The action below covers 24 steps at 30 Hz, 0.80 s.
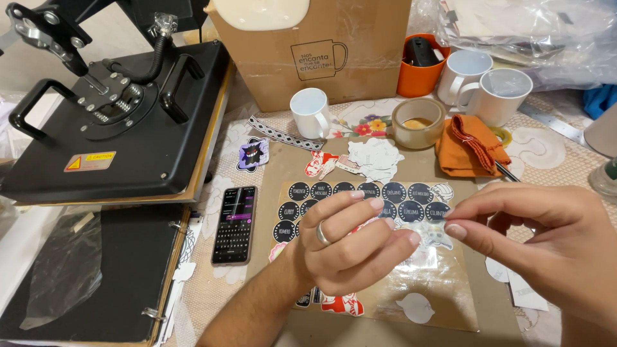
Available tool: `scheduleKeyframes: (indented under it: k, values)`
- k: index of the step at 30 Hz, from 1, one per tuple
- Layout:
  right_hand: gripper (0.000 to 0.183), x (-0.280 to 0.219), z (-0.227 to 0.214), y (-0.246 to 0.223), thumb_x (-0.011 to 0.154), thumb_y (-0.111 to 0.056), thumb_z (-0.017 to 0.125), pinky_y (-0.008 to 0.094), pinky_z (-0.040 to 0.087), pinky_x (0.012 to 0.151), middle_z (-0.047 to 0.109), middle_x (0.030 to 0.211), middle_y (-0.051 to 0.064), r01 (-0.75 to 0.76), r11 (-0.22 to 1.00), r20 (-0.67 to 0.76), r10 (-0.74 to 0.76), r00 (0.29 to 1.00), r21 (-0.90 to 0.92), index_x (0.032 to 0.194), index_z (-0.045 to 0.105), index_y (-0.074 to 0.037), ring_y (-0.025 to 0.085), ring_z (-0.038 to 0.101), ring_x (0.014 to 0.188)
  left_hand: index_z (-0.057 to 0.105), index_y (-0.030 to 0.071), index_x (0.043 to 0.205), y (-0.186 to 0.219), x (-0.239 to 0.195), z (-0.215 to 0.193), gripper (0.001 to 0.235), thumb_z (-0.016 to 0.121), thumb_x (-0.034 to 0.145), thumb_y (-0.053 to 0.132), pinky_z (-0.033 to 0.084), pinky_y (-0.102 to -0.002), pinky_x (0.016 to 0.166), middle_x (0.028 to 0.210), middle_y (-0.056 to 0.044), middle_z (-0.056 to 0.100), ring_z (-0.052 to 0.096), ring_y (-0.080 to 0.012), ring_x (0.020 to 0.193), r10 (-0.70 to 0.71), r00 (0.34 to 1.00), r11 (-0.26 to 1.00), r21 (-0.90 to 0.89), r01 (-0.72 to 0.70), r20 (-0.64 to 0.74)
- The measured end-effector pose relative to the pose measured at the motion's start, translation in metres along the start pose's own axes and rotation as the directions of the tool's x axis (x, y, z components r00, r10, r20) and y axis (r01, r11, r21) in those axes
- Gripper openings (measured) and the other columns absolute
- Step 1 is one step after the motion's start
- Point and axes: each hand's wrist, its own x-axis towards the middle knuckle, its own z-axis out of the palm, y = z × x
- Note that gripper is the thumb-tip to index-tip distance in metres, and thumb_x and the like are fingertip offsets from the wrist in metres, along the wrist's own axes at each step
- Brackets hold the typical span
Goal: Peeling individual stickers from a backing sheet and applying them to a new surface, with occasional use of scissors for trimming.
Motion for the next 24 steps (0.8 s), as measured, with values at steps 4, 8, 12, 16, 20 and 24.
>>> scheduleKeyframes:
  k: [4, 8, 12, 16, 20, 24]
  values:
    - [0.005, -0.001, 0.001, 0.008, 0.073, -0.005, 0.08, 0.021, 0.048, 0.054, 0.078, 0.076, 0.008, -0.035, 0.999, -0.038, 0.036, 0.999, 0.023, 0.077, 0.079, -0.001, 0.011, 0.059, 0.061, 0.074, 0.02, 0.096, -0.001, 0.0, 0.0, 0.002, 0.072, 0.096, 0.02, 0.055, -0.031, 0.089, 0.096, 0.002, 0.061, 0.064, -0.0152, 0.093, 0.007, 1.0, 1.0, -0.028, -0.006, 0.021]
    - [0.005, 0.002, 0.0, 0.013, 0.073, -0.002, 0.081, 0.024, 0.047, 0.057, 0.078, 0.073, 0.01, -0.156, 0.981, 0.0, 0.157, 0.988, 0.117, 0.075, 0.08, 0.003, 0.014, 0.061, 0.066, 0.072, 0.02, 0.097, -0.003, -0.001, 0.001, 0.003, 0.074, 0.095, 0.02, 0.057, -0.032, 0.089, 0.099, 0.001, 0.06, 0.063, -0.0163, 0.096, 0.012, 0.999, 1.0, -0.004, -0.012, 0.038]
    - [0.006, 0.005, 0.0, 0.019, 0.072, -0.005, 0.084, 0.025, 0.044, 0.053, 0.081, 0.069, 0.007, -0.186, 0.978, 0.062, 0.181, 0.981, 0.093, 0.075, 0.084, 0.0, 0.012, 0.059, 0.062, 0.073, 0.019, 0.095, -0.002, -0.001, 0.001, 0.0, 0.073, 0.095, 0.019, 0.056, -0.031, 0.089, 0.099, 0.002, 0.06, 0.063, -0.0156, 0.096, 0.017, 0.999, 0.999, 0.031, -0.018, 0.035]
    - [0.006, 0.006, 0.001, 0.016, 0.07, -0.006, 0.085, 0.024, 0.045, 0.054, 0.081, 0.069, 0.005, -0.168, 0.984, 0.054, 0.165, 0.985, 0.053, 0.075, 0.084, -0.002, 0.01, 0.06, 0.061, 0.074, 0.018, 0.095, -0.003, -0.001, 0.0, 0.001, 0.074, 0.095, 0.017, 0.056, -0.032, 0.09, 0.1, 0.0, 0.06, 0.064, -0.0164, 0.096, 0.008, 0.999, 1.0, 0.012, -0.009, 0.045]
    - [0.005, 0.005, 0.003, 0.008, 0.074, -0.006, 0.081, 0.024, 0.044, 0.055, 0.078, 0.071, 0.007, -0.101, 0.993, -0.014, 0.102, 0.995, 0.055, 0.074, 0.079, -0.001, 0.012, 0.062, 0.064, 0.066, 0.015, 0.107, 0.005, -0.013, -0.002, 0.027, 0.083, 0.088, 0.022, 0.059, -0.041, 0.097, 0.11, -0.004, 0.057, 0.062, -0.023, 0.104, -0.25, 0.963, 0.948, -0.179, 0.264, 0.099]
    - [0.019, -0.004, 0.011, 0.019, 0.081, -0.009, 0.084, 0.034, 0.054, 0.08, 0.07, 0.093, 0.01, 0.424, 0.824, -0.142, -0.503, 0.853, -0.376, 0.096, 0.073, -0.006, 0.022, 0.066, 0.08, 0.067, 0.015, 0.095, 0.016, 0.002, 0.003, 0.037, 0.076, 0.077, 0.045, 0.051, -0.031, 0.091, 0.099, -0.003, 0.063, 0.061, -0.0175, 0.093, -0.725, 0.601, 0.379, -0.533, 0.756, 0.337]
